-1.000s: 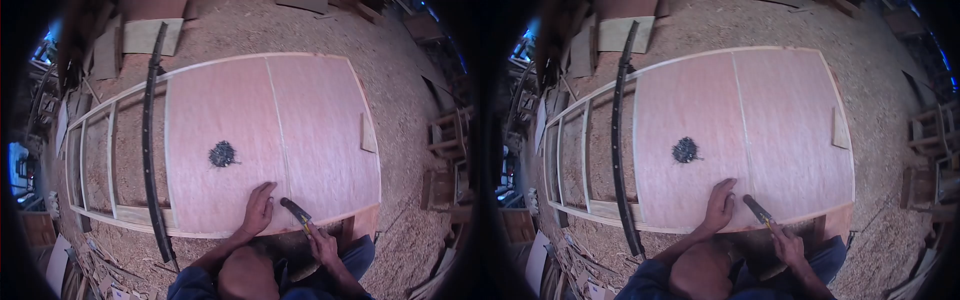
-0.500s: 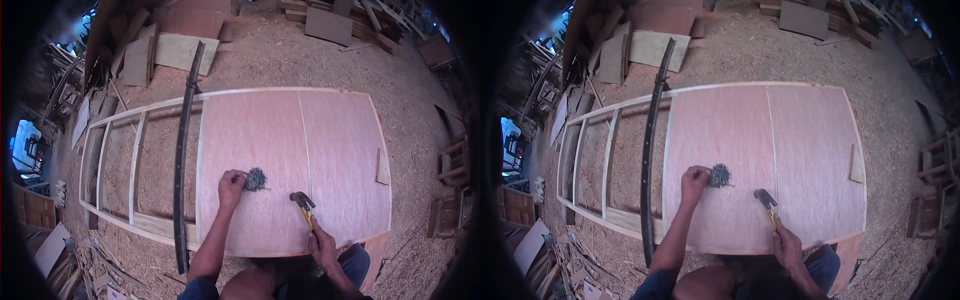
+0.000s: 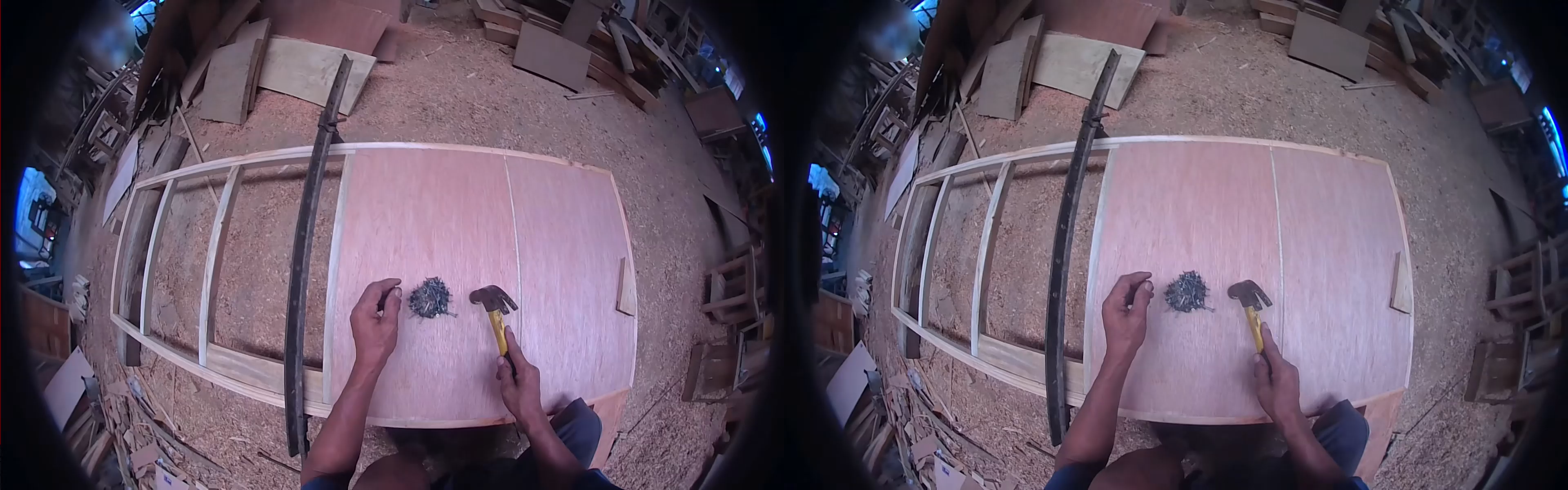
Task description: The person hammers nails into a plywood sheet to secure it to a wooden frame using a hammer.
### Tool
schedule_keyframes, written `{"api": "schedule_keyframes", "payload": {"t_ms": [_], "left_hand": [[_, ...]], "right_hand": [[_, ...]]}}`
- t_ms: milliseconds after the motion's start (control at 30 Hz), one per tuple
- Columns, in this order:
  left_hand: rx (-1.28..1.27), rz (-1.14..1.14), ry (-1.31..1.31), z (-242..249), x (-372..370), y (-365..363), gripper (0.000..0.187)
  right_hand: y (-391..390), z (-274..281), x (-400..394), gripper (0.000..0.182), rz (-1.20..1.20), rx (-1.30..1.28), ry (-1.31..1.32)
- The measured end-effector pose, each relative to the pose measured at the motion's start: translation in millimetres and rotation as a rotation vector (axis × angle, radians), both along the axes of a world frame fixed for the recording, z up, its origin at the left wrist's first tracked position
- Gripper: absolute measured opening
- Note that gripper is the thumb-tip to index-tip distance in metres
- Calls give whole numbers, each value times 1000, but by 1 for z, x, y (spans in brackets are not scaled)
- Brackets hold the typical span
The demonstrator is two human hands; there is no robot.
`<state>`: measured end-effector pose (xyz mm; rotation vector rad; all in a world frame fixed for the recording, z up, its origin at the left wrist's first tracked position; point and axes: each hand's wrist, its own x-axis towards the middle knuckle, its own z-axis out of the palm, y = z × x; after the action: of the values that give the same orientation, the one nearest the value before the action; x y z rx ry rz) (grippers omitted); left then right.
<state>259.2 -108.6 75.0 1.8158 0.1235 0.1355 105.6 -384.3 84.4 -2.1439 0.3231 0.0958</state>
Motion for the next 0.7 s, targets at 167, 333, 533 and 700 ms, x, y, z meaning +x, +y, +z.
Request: {"api": "schedule_keyframes", "payload": {"t_ms": [167,333,533,700], "left_hand": [[-39,76,16,-40,48,29,34],[-7,334,-139,-70,169,46,29],[178,422,-275,-83,309,51,17],[385,390,-218,-86,333,51,19]], "right_hand": [[6,0,27,75,23,-40,14],[19,32,96,82,47,-91,159],[55,36,198,75,120,79,-83],[85,20,284,72,252,-43,-84]]}}
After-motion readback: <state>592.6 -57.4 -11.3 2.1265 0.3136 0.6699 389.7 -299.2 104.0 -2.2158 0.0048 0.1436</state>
